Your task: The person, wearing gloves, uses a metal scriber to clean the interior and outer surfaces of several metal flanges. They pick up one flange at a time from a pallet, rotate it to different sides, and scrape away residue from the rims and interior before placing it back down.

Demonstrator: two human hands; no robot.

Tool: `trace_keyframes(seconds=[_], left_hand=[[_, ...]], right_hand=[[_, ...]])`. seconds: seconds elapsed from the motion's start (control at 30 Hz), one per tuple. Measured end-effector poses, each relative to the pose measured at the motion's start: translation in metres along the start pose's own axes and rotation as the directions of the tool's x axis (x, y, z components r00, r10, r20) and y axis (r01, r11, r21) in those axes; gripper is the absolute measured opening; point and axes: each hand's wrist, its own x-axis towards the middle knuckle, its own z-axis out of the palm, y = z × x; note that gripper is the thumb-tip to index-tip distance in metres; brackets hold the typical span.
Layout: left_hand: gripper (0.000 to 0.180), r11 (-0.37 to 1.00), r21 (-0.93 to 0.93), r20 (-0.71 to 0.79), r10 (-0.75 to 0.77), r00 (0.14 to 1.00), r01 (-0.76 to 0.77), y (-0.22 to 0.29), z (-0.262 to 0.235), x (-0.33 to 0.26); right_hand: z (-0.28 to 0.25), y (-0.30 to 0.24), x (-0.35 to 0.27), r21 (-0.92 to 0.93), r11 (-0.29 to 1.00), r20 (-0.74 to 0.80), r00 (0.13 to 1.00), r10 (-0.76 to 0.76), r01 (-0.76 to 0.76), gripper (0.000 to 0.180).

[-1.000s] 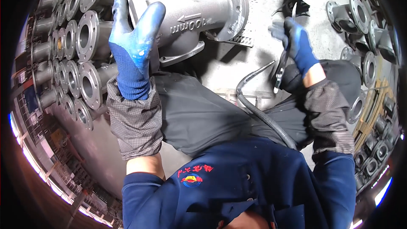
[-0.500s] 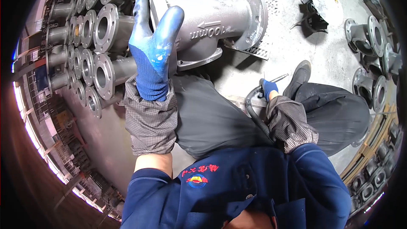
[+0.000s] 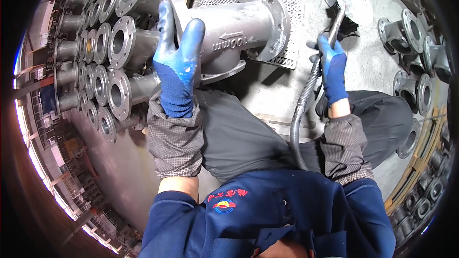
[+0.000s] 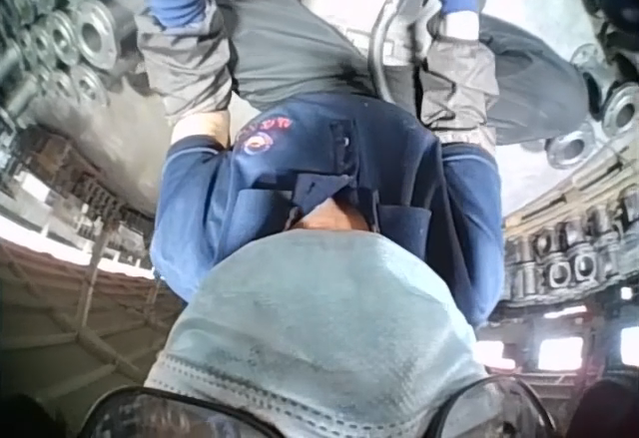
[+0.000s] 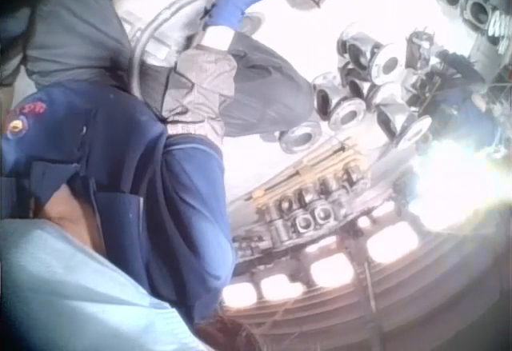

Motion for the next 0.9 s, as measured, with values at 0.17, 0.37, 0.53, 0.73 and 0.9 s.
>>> trace_keyframes(seconds=[0.17,0.37,0.53,0.73,0.9], left_hand=[[0.046,0.996,-0.085,0.083,0.019,0.996,-0.012,0.021,-0.004,-0.005],[0.046,0.917,-0.399,0.169,0.101,0.980,-0.026,0.010,-0.015,-0.009],[0.046,0.947,-0.207,0.137,0.278,0.951,-0.247,-0.019,-0.013,-0.011],[0.045,0.962,-0.273,0.196,0.047,0.980,0.009,-0.004,-0.016,-0.014],[0.055,0.865,-0.261,0.100,0.466,0.879,-0.429,0.028,0.011,-0.018]], right_hand=[[0.048,-0.109,-0.062,0.012,0.993,0.712,0.696,-0.091,0.117,0.029],[0.103,-0.079,-0.083,-0.100,0.861,0.954,0.294,-0.060,0.499,0.028],[0.105,-0.074,-0.100,-0.205,0.700,0.798,0.531,-0.284,0.684,0.028],[0.117,-0.068,-0.108,-0.247,0.655,0.828,0.506,-0.240,0.714,0.020],[0.119,-0.036,-0.109,0.114,0.501,0.990,0.056,-0.129,-0.858,0.034]])
